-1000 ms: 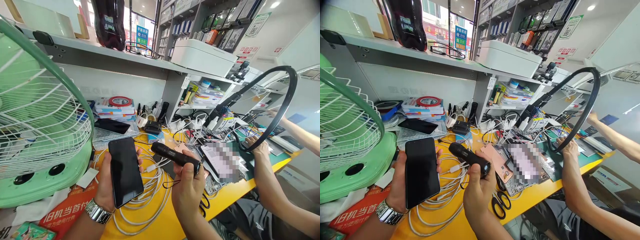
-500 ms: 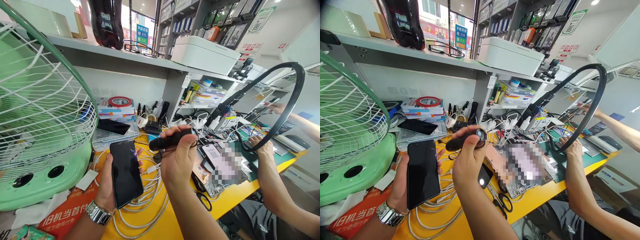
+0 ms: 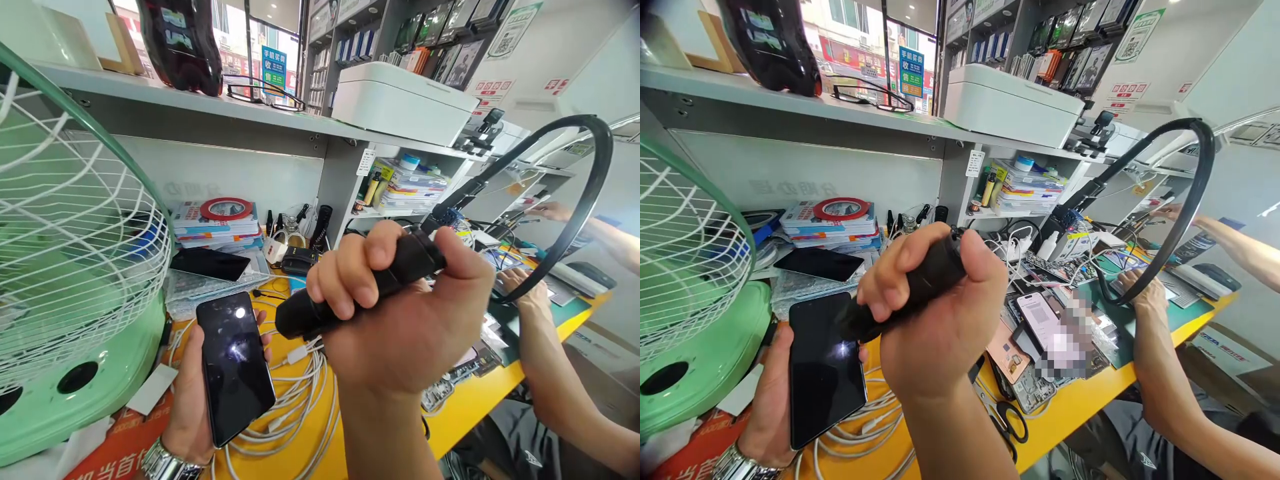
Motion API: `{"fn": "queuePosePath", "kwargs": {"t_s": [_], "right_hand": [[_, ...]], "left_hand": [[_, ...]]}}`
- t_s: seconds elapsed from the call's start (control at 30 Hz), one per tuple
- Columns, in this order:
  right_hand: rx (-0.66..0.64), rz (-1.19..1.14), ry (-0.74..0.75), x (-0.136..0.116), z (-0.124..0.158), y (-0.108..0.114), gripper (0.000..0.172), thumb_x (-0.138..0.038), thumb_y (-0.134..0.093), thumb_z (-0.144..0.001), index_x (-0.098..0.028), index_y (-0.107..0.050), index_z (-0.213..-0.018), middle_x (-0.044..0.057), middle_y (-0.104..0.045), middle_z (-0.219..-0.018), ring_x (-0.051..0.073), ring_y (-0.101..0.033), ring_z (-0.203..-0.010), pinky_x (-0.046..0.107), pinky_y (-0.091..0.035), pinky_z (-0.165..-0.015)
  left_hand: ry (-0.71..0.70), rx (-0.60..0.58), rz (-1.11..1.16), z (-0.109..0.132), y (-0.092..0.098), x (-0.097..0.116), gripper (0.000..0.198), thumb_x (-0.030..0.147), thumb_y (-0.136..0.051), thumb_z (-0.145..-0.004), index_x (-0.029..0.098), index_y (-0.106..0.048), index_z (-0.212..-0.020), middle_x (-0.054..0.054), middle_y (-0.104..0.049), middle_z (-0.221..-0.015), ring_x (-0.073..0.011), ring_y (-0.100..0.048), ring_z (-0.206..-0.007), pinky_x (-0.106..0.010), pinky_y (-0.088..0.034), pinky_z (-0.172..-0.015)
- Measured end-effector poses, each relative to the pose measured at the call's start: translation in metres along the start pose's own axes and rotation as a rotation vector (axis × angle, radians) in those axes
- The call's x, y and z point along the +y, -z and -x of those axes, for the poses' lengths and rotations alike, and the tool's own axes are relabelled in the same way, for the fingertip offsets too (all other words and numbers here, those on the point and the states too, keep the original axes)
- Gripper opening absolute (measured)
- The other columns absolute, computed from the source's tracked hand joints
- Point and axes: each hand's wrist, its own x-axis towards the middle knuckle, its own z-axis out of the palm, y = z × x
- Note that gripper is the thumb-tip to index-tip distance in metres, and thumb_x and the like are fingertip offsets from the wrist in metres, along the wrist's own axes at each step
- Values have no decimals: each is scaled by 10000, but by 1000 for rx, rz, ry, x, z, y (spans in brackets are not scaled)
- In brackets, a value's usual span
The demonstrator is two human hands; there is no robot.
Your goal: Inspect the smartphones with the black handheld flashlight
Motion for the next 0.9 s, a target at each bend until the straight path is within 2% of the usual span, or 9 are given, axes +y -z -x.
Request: {"fn": "queuePosePath", "kwargs": {"t_s": [0.1, 0.2, 0.37, 0.47, 0.53, 0.63, 0.73, 0.9], "right_hand": [[-71, -16, -21, -6, 0, 1, 461, -520, -274, -962, -145, -321, -700, -23, -295, -536, 94, -339, -482, 231, -328, -556], [-116, -25, -44, -8, -3, 1, 436, -504, -279, -932, -142, -278, -687, -20, -273, -527, 98, -320, -477, 231, -312, -545], [-79, -42, -153, -6, -5, -8, 418, -495, -226, -857, -141, -234, -634, 0, -223, -483, 107, -268, -432, 250, -271, -510], [-53, -44, -222, -7, -5, -14, 413, -501, -200, -802, -137, -234, -612, 13, -206, -474, 107, -254, -428, 269, -235, -494], [-67, -37, -258, -7, -5, -17, 422, -512, -187, -778, -135, -248, -598, 17, -203, -470, 99, -248, -422, 283, -210, -480], [-90, -23, -300, -6, -6, -18, 425, -515, -163, -753, -132, -242, -587, 21, -191, -462, 92, -243, -416, 289, -194, -473], [-104, -23, -297, -4, -5, -17, 414, -507, -194, -773, -135, -230, -598, 12, -204, -467, 98, -247, -422, 270, -217, -481], [-146, -1, -210, 4, -1, -14, 403, -489, -250, -870, -155, -268, -645, -19, -244, -489, 105, -270, -434, 231, -276, -490]], "left_hand": [[19, 13, -29, -1, 1, 0, 493, 493, -394, -980, 131, -673, -1166, -152, -760, -854, -243, -716, -678, -351, -611, -619], [16, 11, -21, -2, 0, -2, 483, 472, -393, -990, 129, -671, -1187, -140, -764, -886, -235, -724, -704, -343, -620, -640], [-8, 81, 16, -5, 4, -5, 527, 551, -421, -967, 151, -696, -1172, -149, -759, -1060, -259, -740, -829, -372, -635, -706], [-11, 106, 11, -6, 7, -6, 523, 577, -412, -961, 193, -708, -1155, -123, -763, -1067, -256, -741, -814, -378, -636, -668], [-11, 95, 9, -8, 9, -6, 526, 593, -406, -955, 211, -707, -1155, -113, -761, -1076, -262, -737, -796, -398, -635, -646], [1, 19, 33, -10, 13, -7, 508, 581, -393, -962, 228, -718, -1128, -95, -767, -1048, -262, -731, -758, -419, -631, -646], [20, -33, 100, -12, 16, -7, 493, 540, -375, -982, 215, -735, -1067, -90, -776, -990, -257, -732, -737, -394, -627, -623], [147, -1, 221, -10, 12, -2, 532, 502, -340, -997, 176, -747, -895, -118, -782, -874, -263, -733, -698, -385, -619, -578]]}}
